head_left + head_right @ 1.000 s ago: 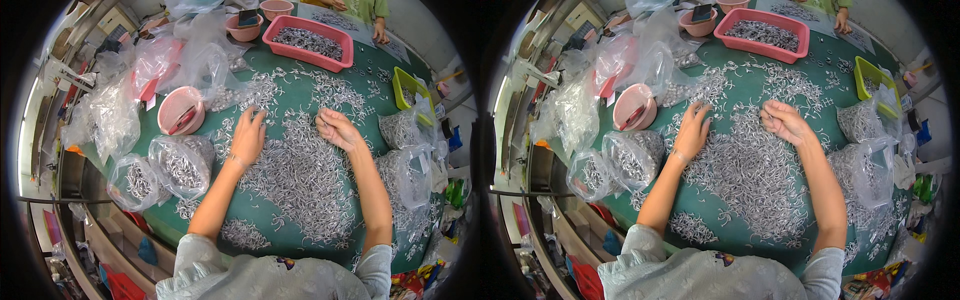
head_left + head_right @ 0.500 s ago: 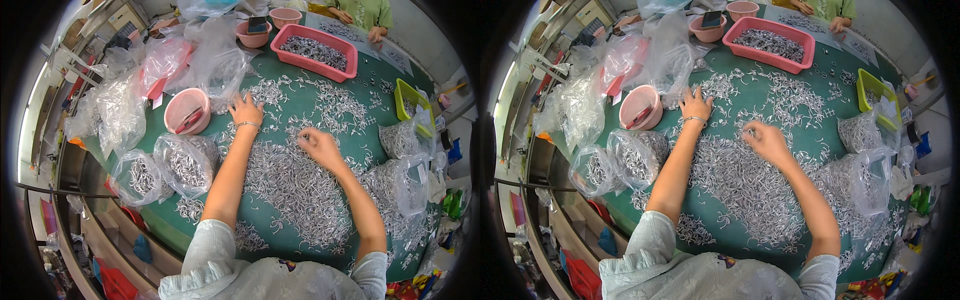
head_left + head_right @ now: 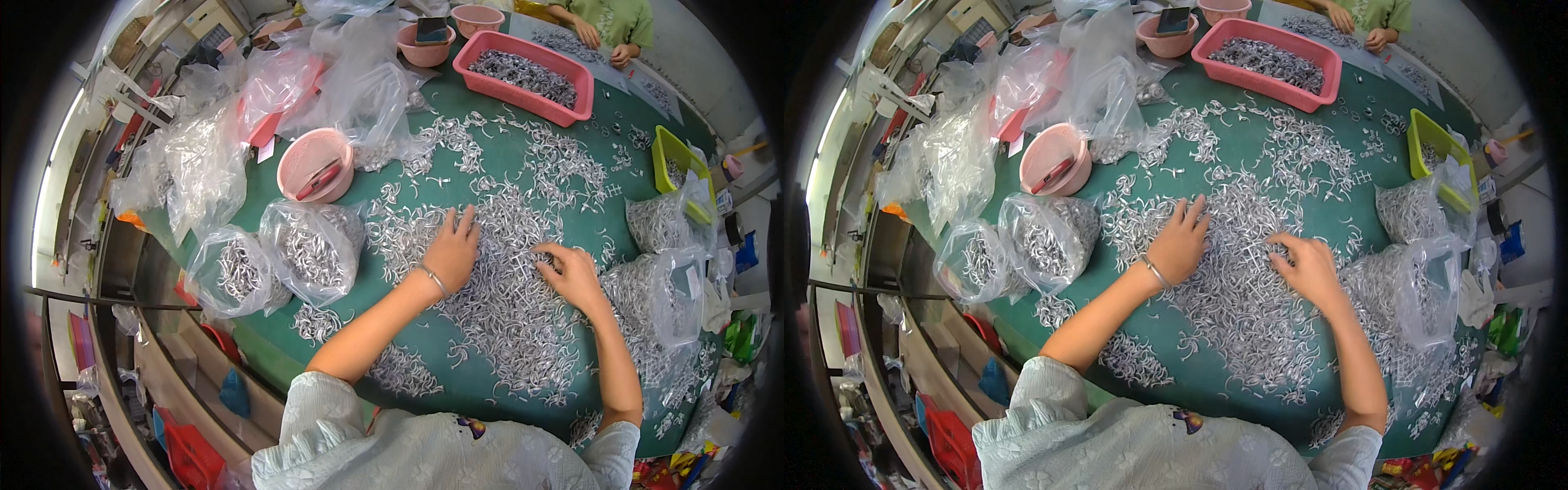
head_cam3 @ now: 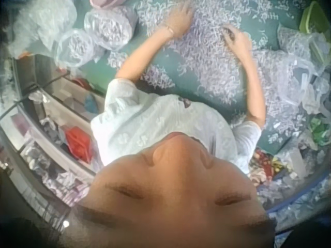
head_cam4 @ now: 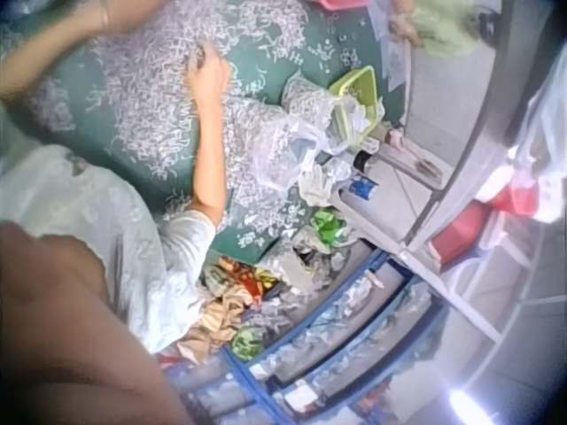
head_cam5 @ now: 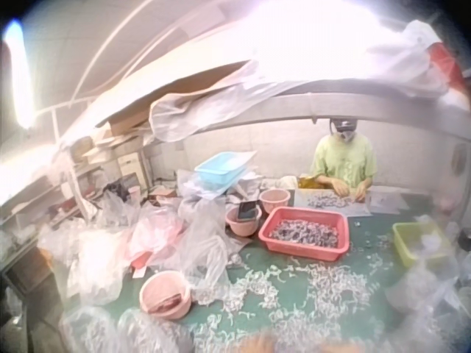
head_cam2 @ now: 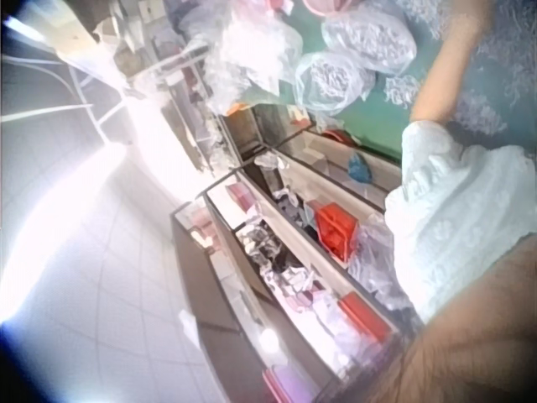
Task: The person sorts through a pile of small, curved metal components on a table, picking them up by hand and placing them into different bags and a tray.
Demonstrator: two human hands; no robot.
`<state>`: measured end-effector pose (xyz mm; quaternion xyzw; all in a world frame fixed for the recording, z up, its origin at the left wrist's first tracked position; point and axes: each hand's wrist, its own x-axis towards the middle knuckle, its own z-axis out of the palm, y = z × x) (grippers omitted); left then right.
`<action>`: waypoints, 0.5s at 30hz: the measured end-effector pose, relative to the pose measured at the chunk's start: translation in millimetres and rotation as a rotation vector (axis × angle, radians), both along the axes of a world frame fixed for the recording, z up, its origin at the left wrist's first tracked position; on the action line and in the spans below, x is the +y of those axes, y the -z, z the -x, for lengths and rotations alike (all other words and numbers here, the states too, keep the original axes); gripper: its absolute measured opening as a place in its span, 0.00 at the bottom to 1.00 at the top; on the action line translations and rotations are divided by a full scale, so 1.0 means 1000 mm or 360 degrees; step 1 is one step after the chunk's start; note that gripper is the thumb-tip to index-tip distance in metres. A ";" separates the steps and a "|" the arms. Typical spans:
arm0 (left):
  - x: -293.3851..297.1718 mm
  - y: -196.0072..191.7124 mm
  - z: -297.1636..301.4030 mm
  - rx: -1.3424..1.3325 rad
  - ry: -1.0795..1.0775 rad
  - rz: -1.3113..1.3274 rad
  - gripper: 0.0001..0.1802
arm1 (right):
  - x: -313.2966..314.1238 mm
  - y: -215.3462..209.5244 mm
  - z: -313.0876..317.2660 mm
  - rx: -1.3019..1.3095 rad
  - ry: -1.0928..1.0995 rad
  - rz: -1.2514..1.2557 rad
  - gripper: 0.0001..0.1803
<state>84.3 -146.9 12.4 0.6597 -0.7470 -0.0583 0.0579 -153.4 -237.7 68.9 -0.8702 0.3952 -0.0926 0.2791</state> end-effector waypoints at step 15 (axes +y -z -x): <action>-0.017 -0.005 0.051 0.0165 0.0691 0.0168 0.37 | 0.063 0.010 0.081 -0.0976 0.0692 -0.1144 0.12</action>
